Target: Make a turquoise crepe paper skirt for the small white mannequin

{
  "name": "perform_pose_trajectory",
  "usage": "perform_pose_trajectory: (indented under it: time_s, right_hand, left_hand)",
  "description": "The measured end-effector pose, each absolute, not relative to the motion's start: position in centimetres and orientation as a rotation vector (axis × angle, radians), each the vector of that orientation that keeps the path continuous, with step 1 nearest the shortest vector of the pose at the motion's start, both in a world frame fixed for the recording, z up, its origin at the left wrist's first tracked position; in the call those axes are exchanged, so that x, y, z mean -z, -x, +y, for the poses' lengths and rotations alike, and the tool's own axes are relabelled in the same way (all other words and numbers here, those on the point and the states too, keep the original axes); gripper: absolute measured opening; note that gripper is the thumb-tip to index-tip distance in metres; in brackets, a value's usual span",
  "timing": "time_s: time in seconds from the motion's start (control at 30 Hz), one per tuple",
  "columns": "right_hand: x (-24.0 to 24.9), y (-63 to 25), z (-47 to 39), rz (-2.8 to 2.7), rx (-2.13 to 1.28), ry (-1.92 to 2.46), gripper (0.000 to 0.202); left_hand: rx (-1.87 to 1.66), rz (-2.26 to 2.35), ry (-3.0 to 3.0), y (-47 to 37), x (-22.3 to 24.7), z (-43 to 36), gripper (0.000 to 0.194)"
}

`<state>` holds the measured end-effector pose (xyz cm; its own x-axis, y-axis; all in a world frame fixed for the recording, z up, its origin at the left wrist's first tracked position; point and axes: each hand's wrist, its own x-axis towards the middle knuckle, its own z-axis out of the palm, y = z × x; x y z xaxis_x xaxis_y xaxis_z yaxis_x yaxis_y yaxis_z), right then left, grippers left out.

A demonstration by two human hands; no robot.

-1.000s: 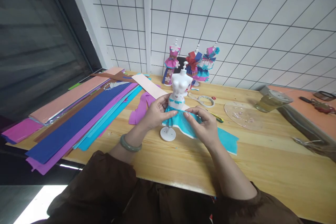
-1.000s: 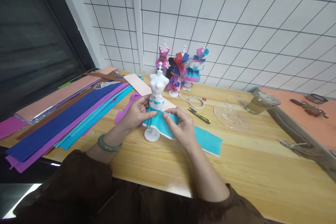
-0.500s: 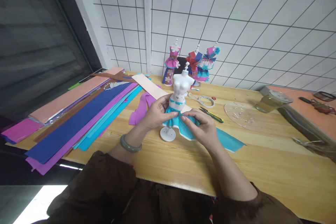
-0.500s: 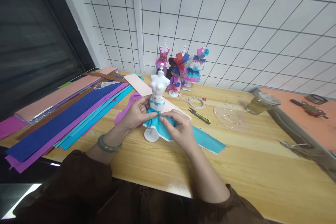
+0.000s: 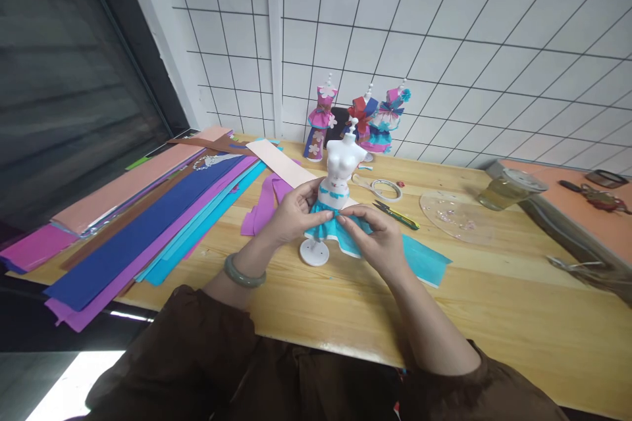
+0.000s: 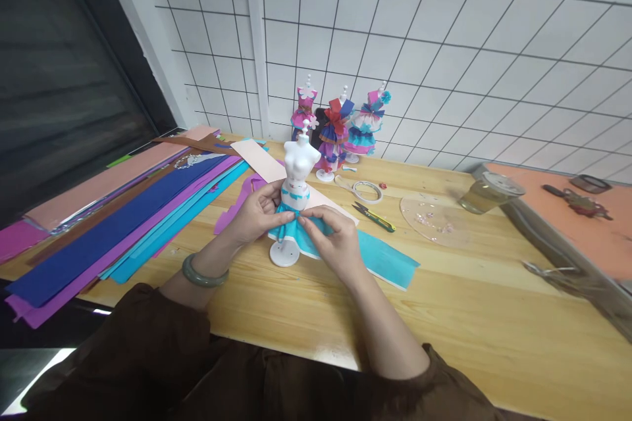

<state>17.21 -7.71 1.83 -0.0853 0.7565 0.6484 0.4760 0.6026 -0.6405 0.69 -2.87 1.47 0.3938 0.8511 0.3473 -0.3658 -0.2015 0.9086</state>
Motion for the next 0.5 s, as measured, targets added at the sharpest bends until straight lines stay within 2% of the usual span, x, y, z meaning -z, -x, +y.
perform_pose_trajectory:
  time_s: [0.5]
  right_hand:
    - [-1.41, -17.1, -7.57, -1.625, -0.366, 1.1, 0.01]
  left_hand:
    - [-1.178, 0.452, -1.353, -0.78, -1.53, -2.94, 0.063]
